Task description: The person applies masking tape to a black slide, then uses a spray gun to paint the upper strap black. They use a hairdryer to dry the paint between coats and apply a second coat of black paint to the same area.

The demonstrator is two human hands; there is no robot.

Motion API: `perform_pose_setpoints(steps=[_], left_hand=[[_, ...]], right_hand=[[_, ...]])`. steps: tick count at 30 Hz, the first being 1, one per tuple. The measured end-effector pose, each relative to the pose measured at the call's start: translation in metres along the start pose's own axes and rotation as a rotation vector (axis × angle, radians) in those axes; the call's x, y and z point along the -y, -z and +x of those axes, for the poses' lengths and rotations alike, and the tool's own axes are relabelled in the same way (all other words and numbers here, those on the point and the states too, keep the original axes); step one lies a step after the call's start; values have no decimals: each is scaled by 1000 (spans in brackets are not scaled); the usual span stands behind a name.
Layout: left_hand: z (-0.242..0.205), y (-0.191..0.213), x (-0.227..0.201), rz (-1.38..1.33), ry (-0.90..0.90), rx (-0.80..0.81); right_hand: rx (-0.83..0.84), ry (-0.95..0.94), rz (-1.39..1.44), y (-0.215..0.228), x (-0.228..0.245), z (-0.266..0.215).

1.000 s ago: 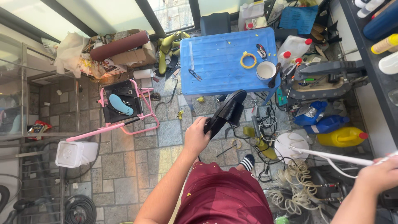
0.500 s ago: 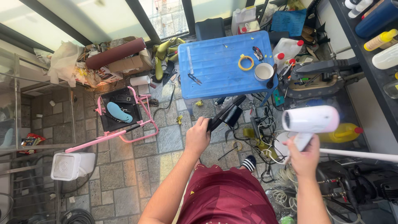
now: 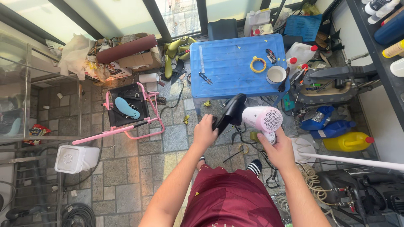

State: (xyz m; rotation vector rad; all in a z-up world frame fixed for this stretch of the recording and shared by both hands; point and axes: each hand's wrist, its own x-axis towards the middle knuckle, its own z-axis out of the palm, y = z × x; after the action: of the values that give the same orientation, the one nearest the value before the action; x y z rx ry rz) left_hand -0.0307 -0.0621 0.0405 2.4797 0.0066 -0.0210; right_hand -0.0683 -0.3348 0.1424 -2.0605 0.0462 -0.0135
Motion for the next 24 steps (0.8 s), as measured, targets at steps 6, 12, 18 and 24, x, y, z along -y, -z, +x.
perform_pose_setpoints(steps=[6,12,18,24], left_hand=[[8,-54,74,-315,284,245],[-4,-53,80,-194,-39,52],[-16,-16,32,-1,-135,-42],[-15,-10,16,128,-89,-10]], right_hand=[[24,13,-39,6,3,3],[27,104,-16,2,-3,1],[-18,283,-167,-9,-15,4],[-65,413,-319,-17,-25,6]])
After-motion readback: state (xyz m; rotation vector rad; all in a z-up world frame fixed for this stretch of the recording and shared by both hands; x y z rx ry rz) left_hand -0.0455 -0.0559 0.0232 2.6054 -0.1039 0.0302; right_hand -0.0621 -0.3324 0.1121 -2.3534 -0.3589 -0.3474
